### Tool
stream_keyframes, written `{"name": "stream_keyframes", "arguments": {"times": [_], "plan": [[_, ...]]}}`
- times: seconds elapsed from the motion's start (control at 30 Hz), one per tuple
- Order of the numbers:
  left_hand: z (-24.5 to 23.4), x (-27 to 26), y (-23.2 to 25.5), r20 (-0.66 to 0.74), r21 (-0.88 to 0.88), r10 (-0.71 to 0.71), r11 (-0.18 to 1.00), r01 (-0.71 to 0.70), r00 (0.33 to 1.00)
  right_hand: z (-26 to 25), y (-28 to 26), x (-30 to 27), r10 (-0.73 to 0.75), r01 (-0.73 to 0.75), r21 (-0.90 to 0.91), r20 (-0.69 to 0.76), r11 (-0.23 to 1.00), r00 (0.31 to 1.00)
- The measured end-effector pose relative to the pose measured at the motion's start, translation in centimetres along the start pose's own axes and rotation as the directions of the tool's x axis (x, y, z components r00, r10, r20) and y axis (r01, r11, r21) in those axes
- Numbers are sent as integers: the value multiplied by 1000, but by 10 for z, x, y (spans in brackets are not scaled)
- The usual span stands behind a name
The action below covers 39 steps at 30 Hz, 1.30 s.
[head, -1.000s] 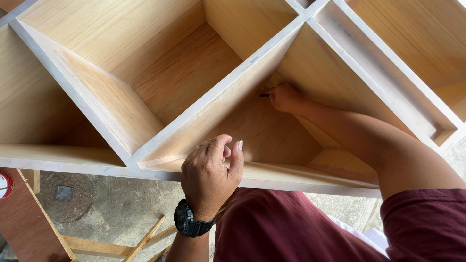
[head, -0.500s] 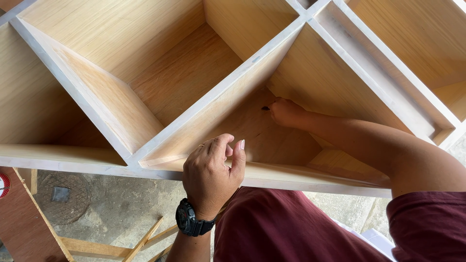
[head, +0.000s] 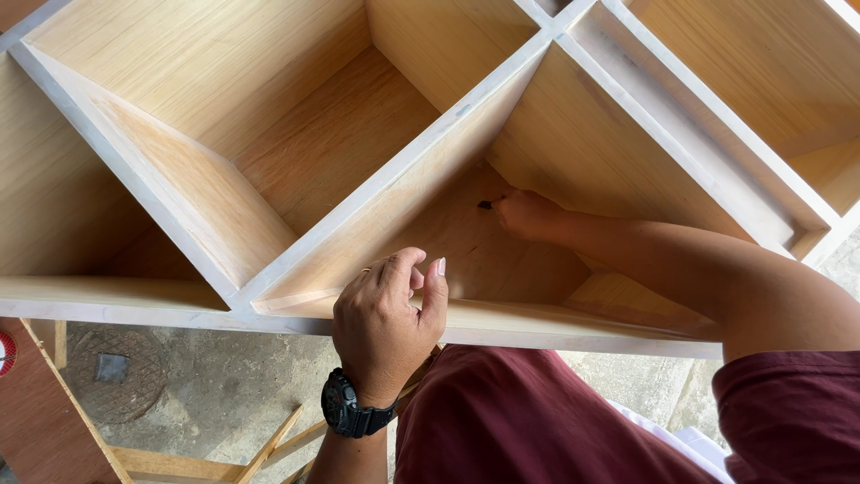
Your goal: Using a chisel and sanding tool to finish the joints of a wooden shelf
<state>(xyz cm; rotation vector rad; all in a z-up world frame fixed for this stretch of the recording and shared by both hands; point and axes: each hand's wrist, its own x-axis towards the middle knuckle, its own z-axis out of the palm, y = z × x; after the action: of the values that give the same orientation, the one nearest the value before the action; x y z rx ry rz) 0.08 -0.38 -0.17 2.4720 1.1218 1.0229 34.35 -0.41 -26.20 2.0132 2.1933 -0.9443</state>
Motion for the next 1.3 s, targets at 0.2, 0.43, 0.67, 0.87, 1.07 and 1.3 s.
{"name": "stream_keyframes", "arguments": {"times": [0.2,0.43,0.67,0.87,1.07,1.3], "plan": [[-1,1,2,-1,0,1,1000,-1,1000,-23,-6,3,60,-49,149,-72,988,996],[0,-1,0,-2,-16,-8,1000,8,1000,2,-2,4,96,-95,118,-6,988,995],[0,-1,1,8,-15,-12,1000,12,1000,-10,-8,11,67,-61,65,-96,996,993],[-1,-1,1,8,-6,-14,1000,14,1000,6,-5,6,10,-10,9,-22,1000,1000],[-2,4,0,56,-23,-14,1000,15,998,-56,-40,-1,40,-39,-92,8,995,999],[-6,6,1,133,-43,-20,999,26,991,-201,-138,-36,135,-121,-139,91,983,987]]}}
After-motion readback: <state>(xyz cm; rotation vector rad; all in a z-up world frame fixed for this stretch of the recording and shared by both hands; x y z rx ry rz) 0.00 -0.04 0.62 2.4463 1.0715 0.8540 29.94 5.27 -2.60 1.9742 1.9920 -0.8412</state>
